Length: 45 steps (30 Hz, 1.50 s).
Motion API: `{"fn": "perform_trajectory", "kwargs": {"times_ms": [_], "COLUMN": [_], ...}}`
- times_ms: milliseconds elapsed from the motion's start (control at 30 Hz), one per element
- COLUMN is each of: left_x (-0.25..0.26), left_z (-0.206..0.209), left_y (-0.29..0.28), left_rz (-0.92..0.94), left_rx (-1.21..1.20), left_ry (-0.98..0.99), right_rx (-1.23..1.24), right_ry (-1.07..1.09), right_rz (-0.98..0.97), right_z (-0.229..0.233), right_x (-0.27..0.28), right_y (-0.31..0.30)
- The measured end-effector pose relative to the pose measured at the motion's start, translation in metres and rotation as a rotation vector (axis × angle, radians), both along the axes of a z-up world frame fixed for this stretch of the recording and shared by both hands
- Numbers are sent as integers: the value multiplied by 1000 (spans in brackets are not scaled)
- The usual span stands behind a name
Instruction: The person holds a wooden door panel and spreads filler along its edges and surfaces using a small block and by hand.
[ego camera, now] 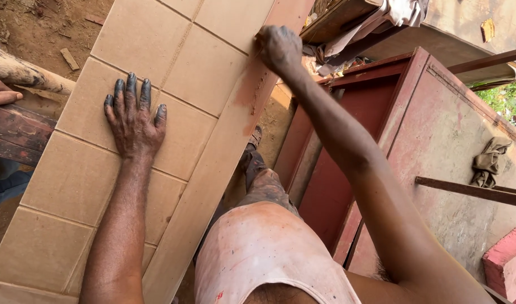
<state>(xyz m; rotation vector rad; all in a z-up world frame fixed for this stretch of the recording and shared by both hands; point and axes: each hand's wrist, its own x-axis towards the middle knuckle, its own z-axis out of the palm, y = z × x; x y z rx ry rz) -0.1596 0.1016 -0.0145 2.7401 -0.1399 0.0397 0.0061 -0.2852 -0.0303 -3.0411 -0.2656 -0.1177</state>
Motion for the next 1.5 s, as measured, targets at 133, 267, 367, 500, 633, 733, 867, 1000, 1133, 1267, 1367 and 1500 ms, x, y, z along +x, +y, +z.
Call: {"fn": "perform_trajectory", "kwargs": {"times_ms": [133,267,367,500,633,733,867,1000,1133,1267,1367,1500], "left_x": [0,-3,-3,0,-4,0,-2,0,-1,-1,-7,-1], "left_z": [-3,-3,-3,-4,-6,-7,-6,-8,-8,-7,-11,-11], "left_y": [2,2,3,0,4,3,5,3,3,3,4,3], "left_rz": [-20,-16,-17,-18,-17,-9,-10,-9,-3,-13,-22,-18], "left_rx": [2,-11,-9,-5,-13,-11,4,-11,-19,-17,-23,-13], "left_ry": [-28,-21,-24,-29,0,-7,15,11,17,10,30,9], "right_rx": [259,186,258,319,233,77,339,507,105,94,152,192], "right_ry": [129,275,48,243,-78,-179,36,-69,150,140,315,329], "right_rz": [181,211,395,357,210,469,929,660,-109,-89,-27,303], "right_z": [45,70,75,63,54,40,37,33,46,37,39,68], "right_x": [-126,-215,-256,-239,-166,-199,-290,-247,-115,-122,-204,-301], "right_y": [80,141,154,140,81,84,123,112,56,76,137,191]}}
